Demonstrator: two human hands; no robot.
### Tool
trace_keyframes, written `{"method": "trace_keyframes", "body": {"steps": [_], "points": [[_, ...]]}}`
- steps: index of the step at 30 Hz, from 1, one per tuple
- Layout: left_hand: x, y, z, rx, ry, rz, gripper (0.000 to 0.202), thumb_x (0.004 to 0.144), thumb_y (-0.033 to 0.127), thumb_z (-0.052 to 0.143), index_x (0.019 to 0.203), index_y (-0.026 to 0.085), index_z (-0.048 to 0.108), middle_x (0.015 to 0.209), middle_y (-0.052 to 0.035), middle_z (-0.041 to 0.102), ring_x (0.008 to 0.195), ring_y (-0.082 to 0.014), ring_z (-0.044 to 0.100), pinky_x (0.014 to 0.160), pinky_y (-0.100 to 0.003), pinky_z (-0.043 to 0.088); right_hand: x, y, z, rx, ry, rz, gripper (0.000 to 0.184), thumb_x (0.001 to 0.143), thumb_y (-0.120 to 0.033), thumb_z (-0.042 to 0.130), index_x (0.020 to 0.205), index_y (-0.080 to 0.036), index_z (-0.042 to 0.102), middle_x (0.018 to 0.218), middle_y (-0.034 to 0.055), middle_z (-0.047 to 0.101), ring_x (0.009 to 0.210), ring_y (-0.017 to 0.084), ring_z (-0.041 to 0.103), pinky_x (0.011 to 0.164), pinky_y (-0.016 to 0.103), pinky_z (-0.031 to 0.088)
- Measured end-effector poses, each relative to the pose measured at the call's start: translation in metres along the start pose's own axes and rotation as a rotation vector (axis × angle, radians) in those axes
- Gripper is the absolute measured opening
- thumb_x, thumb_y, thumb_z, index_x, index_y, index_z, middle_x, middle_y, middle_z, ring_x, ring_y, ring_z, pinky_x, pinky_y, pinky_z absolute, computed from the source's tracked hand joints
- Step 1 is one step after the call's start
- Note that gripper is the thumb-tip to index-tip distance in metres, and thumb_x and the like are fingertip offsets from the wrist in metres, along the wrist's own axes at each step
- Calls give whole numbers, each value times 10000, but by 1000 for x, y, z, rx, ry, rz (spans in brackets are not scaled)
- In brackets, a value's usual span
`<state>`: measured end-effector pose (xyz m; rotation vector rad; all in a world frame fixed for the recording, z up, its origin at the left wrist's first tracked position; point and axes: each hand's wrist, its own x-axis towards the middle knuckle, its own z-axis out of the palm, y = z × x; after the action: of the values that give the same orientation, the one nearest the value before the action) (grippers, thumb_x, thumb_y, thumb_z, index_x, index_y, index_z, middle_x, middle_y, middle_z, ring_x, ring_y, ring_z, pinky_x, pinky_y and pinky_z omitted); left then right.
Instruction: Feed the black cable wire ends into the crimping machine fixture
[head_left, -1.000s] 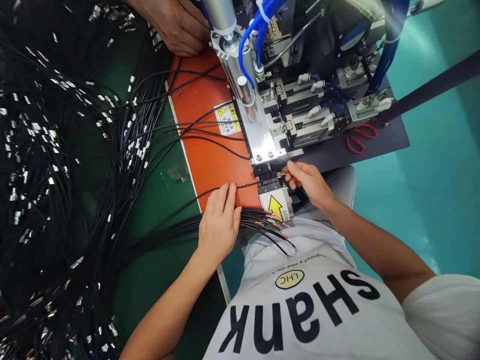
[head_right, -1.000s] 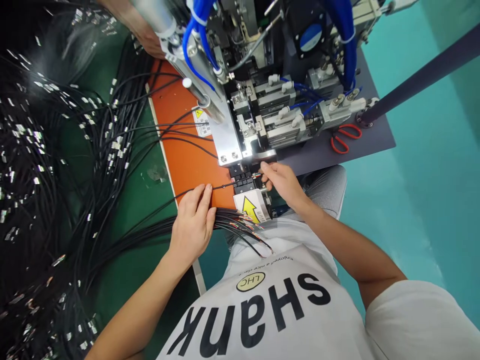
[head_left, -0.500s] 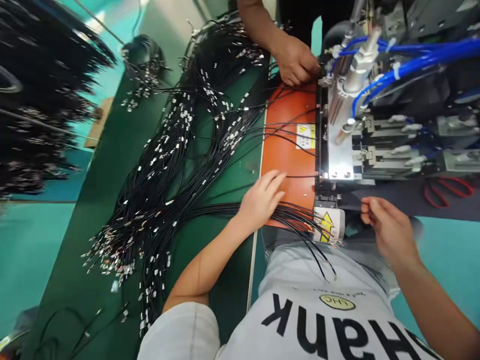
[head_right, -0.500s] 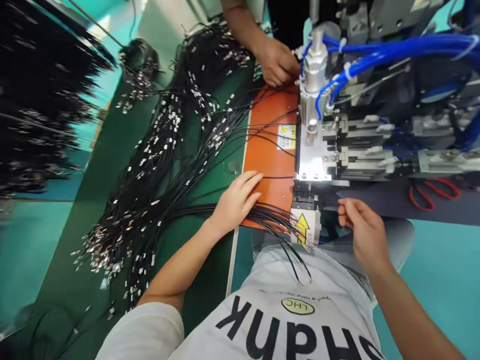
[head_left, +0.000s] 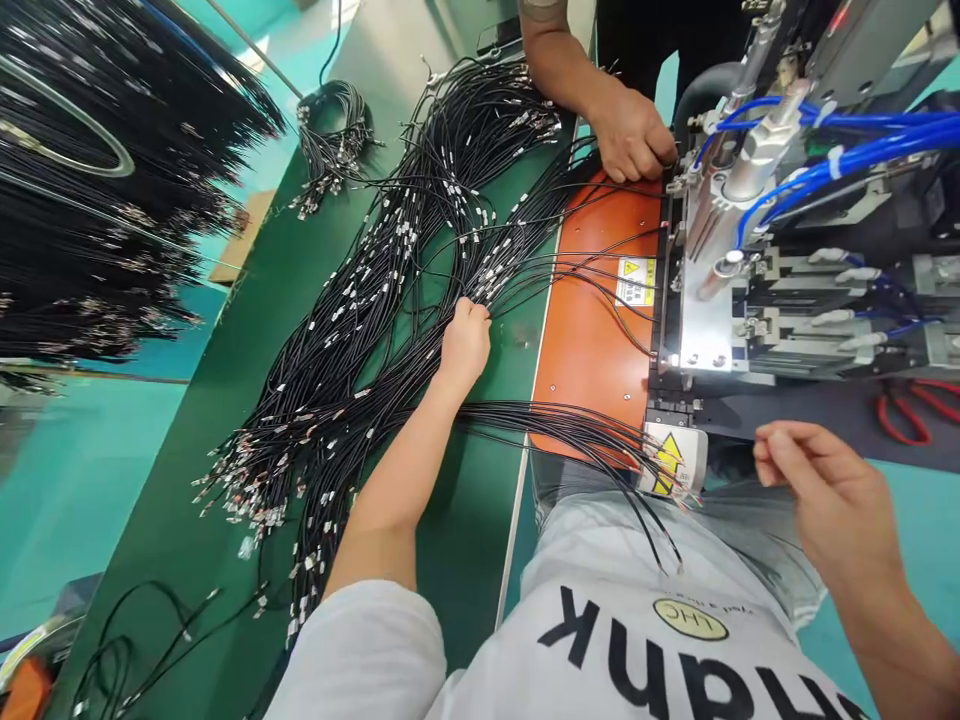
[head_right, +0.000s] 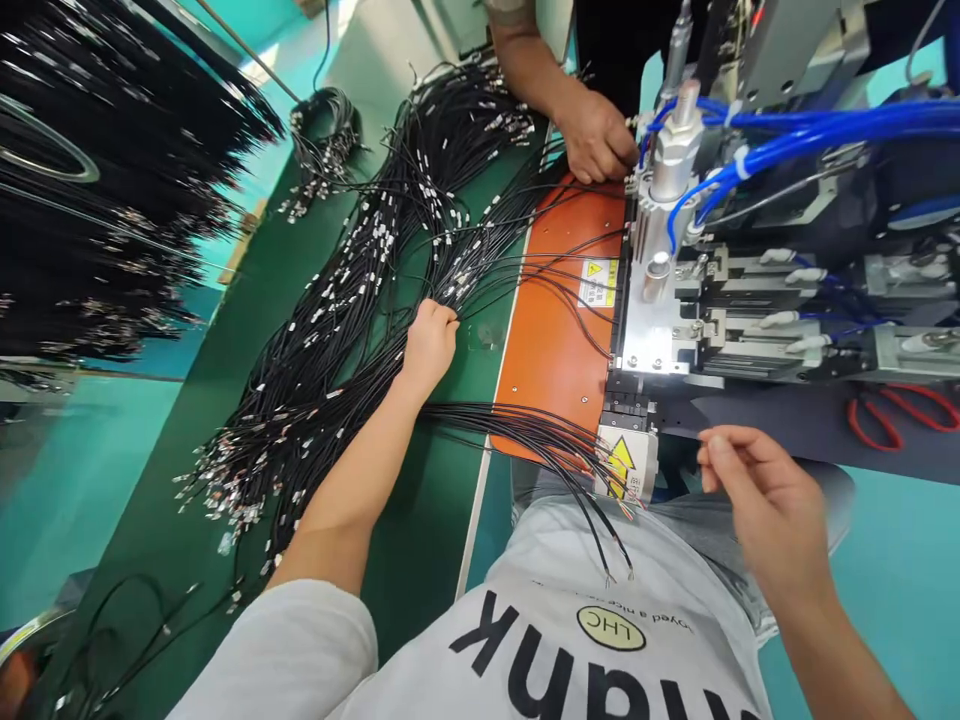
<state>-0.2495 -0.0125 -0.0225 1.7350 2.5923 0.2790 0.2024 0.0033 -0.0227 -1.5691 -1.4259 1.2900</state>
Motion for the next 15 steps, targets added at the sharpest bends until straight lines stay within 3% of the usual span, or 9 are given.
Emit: {"method": "trace_keyframes", "body": {"steps": [2, 4, 7, 10, 13, 15], "points": [[1, 18, -6, -50, 30, 27, 215, 937, 181, 451, 1102, 148, 584, 1126, -134, 555, 988, -248, 607, 880, -379, 477, -4, -6, 2, -30, -113, 0, 165, 903, -443, 650, 982, -310, 706, 788, 64, 664, 659, 184, 591, 646, 377, 476], [-15, 33, -19, -162, -36, 139, 252, 936, 206, 490, 1174, 161, 560, 1129, -116, 572, 951, -221, 604, 864, -357, 478, -8, -11, 5, -91, -209, -46, 178, 918, -426, 631, 1036, -311, 697, 860, 59, 682, 729, 197, 611, 684, 371, 484], [-50, 48, -34, -366, -460, 411, 187, 937, 281, 548, 1104, 225, 608, 1026, -44, 622, 918, -188, 596, 839, -317, 474, -11, -16, 14, -202, -298, -189, 205, 960, -399, 564, 1086, -297, 689, 1063, 55, 693, 869, 209, 631, 745, 360, 486], [-67, 50, -35, -483, -634, 373, 126, 935, 288, 546, 947, 213, 646, 927, -30, 622, 883, -178, 589, 813, -308, 468, -12, -17, 21, -228, -327, -264, 240, 992, -357, 506, 1159, -288, 665, 1137, 41, 690, 984, 209, 637, 806, 339, 494], [-62, 49, -34, -651, -715, 254, 143, 921, 314, 570, 875, 190, 624, 922, -29, 623, 842, -158, 593, 795, -291, 481, -14, -14, 23, -216, -340, -244, 320, 1016, -317, 454, 1308, -291, 579, 1145, 30, 703, 958, 189, 657, 830, 331, 515], [-56, 59, -39, -681, -712, 230, 133, 925, 324, 570, 913, 194, 591, 910, -16, 618, 852, -152, 589, 802, -282, 482, -18, -13, 23, -211, -372, -253, 351, 1023, -288, 432, 1357, -282, 538, 1161, 31, 709, 982, 187, 666, 876, 340, 520]]}}
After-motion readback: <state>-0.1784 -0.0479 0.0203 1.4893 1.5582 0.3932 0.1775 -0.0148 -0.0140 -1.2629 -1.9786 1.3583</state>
